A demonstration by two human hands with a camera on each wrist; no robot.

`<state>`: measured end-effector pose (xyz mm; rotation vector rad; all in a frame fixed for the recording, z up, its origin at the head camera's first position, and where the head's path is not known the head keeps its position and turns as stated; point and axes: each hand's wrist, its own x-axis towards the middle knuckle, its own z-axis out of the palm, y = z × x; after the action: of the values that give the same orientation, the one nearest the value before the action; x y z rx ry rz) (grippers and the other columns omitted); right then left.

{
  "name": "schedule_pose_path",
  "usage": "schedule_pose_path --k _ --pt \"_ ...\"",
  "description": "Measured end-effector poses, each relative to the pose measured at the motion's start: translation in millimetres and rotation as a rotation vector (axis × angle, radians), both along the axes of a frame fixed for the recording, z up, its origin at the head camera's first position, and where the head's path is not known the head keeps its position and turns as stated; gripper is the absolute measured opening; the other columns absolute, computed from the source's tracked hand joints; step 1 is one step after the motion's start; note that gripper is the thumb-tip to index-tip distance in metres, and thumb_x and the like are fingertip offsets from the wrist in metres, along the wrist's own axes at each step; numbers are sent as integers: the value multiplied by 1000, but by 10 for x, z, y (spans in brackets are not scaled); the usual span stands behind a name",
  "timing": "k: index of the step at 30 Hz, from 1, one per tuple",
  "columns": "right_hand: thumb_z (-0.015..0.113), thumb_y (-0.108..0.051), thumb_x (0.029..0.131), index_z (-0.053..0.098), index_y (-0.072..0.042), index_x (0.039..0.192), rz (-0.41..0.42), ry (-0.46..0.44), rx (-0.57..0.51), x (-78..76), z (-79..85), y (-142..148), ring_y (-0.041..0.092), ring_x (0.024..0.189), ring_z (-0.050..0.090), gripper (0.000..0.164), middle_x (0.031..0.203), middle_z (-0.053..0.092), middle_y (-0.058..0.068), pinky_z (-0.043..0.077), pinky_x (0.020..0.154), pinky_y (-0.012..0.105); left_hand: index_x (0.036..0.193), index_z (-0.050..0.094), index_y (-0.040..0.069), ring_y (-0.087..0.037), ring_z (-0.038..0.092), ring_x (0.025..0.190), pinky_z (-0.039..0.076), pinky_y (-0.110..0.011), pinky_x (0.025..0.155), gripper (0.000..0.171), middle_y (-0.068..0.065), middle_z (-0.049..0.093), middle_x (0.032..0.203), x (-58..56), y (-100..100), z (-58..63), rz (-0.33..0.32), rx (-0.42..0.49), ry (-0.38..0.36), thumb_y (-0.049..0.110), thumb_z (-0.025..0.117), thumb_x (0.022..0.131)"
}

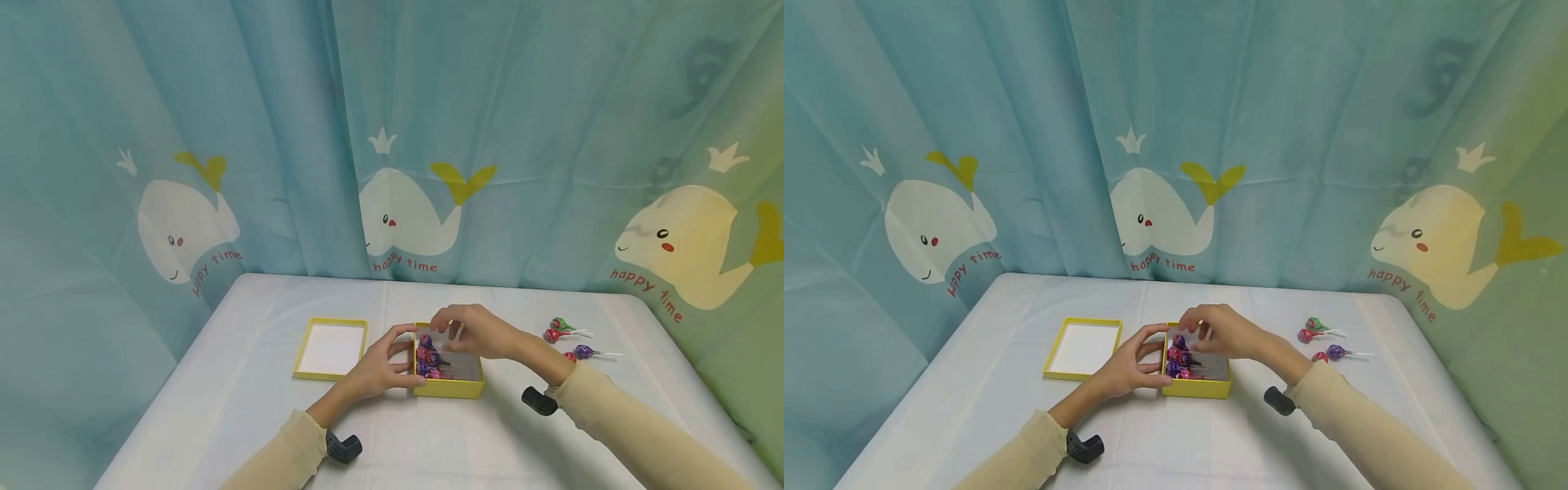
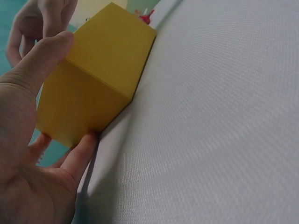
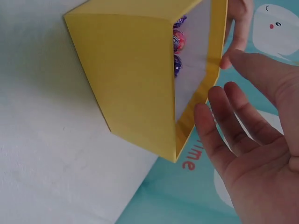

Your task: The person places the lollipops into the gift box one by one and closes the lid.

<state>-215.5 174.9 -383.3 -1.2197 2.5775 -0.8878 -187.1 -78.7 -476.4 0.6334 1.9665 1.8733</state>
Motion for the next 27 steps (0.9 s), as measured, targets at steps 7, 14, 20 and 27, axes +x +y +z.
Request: schedule_pose_path --k 7,14,20,27 --pt "81 -7 88 69 -10 119 -18 30 -8 0 1 104 22 90 68 33 106 69 7 64 72 37 156 36 14 -34 37 148 52 -36 106 91 -9 29 164 -14 6 -8 2 -16 0 7 88 81" --pt "82 -18 89 66 -10 125 -77 37 19 34 18 271 27 92 66 40 104 66 -6 63 73 40 156 36 13 -35 38 147 52 -36 106 91 -11 29 164 -13 16 0 7 -22 7 7 88 81" --pt "84 -21 87 66 -13 126 -116 102 29 83 44 480 23 93 64 44 109 67 -4 62 73 39 156 37 15 -33 38 147 52 -35 106 93 -9 28 164 0 11 11 15 -24 -5 6 89 80" --pt "87 -21 85 66 -18 125 -197 177 41 156 27 800 8 92 60 45 112 67 -8 60 72 34 156 37 15 -35 38 148 52 -35 106 92 -12 27 165 14 -5 25 18 -26 4 7 89 80"
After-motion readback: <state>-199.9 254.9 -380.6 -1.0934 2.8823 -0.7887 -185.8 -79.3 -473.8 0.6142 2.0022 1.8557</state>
